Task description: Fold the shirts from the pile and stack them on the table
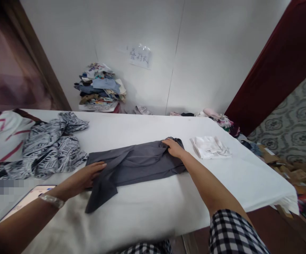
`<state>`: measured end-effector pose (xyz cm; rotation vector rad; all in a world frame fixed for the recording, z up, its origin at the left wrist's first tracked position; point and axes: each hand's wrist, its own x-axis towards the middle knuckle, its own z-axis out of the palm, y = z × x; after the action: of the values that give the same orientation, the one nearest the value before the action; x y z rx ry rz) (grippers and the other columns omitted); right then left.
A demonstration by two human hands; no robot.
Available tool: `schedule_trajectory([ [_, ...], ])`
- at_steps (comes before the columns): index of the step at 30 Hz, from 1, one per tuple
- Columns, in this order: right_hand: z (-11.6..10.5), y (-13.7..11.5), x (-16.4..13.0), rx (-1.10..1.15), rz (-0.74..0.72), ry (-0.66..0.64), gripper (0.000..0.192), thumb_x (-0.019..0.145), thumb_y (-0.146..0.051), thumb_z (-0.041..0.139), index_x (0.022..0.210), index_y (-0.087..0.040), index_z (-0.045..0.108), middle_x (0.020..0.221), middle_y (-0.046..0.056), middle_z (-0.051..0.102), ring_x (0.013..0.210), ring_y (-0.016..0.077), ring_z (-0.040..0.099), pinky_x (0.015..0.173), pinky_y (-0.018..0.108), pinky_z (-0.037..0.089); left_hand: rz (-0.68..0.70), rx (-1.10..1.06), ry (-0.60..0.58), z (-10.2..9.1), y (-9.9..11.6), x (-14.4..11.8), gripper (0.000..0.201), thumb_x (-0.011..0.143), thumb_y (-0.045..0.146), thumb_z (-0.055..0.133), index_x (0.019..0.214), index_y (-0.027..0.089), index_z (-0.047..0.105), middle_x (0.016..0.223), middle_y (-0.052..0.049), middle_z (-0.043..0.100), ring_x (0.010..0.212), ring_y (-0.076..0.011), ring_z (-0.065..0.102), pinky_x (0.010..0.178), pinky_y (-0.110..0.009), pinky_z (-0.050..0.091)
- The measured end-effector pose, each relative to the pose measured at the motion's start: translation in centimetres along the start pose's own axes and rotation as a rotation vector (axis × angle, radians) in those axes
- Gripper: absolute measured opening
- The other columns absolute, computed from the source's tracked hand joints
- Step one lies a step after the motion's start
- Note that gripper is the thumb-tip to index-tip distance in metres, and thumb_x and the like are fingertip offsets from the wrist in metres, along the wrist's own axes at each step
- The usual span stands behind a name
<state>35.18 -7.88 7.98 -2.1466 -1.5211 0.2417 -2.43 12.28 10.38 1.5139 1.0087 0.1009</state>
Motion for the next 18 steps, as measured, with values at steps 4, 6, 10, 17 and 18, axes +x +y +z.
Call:
schedule_trajectory([
  [4,0.6,-0.9,1.3,-0.078,-0.019,-0.104,0.061,0.065,0.003,0.052,0.118,-0.022,0.07,0.143,0.007,0.056,0.144,0.0302,0.035,0.12,0.053,0.026,0.344,0.504,0.306,1.9,-1.6,-1.3,0.067,0.075,0.052,0.062,0.132,0.018,0.052,0.138,-0.017,0.058,0.123,-0.0343,0.058,0.097,-0.046,0.051],
  [6,0.7,-1.2,1.7,-0.066,-0.025,-0.142,0.047,0.067,0.001,0.054,0.103,-0.023,0.075,0.14,0.007,0.058,0.144,0.0312,0.035,0.119,0.056,0.024,0.518,0.737,0.372,3.5,-2.4,-2.4,0.069,0.075,0.048,0.064,0.136,0.021,0.048,0.147,-0.016,0.049,0.134,-0.0355,0.048,0.106,-0.049,0.044],
  [10,0.4,-1.1,1.8,0.052,-0.051,-0.118,0.033,0.075,-0.006,0.051,0.091,-0.022,0.076,0.131,0.006,0.065,0.138,0.0257,0.045,0.12,0.051,0.027,0.546,1.053,0.44,5.1,-3.2,-3.6,0.058,0.08,0.029,0.059,0.136,0.019,0.048,0.145,-0.017,0.05,0.13,-0.0352,0.05,0.101,-0.05,0.046],
  [17,-1.0,0.4,1.2,0.341,0.173,0.04,0.024,0.069,-0.018,0.052,0.077,-0.022,0.074,0.091,0.002,0.076,0.095,0.0229,0.067,0.103,0.045,0.046,0.347,0.937,0.457,1.7,-3.1,-4.0,0.031,0.08,0.018,0.046,0.105,0.022,0.064,0.115,-0.009,0.067,0.104,-0.0257,0.066,0.085,-0.036,0.052],
  [18,-1.1,0.6,1.1,0.381,0.202,0.066,0.022,0.067,-0.02,0.051,0.073,-0.022,0.073,0.083,0.001,0.075,0.089,0.0221,0.067,0.098,0.043,0.048,0.325,0.875,0.469,0.9,-2.9,-4.2,0.03,0.079,0.019,0.046,0.102,0.022,0.065,0.109,-0.008,0.07,0.098,-0.0257,0.067,0.081,-0.036,0.052],
])
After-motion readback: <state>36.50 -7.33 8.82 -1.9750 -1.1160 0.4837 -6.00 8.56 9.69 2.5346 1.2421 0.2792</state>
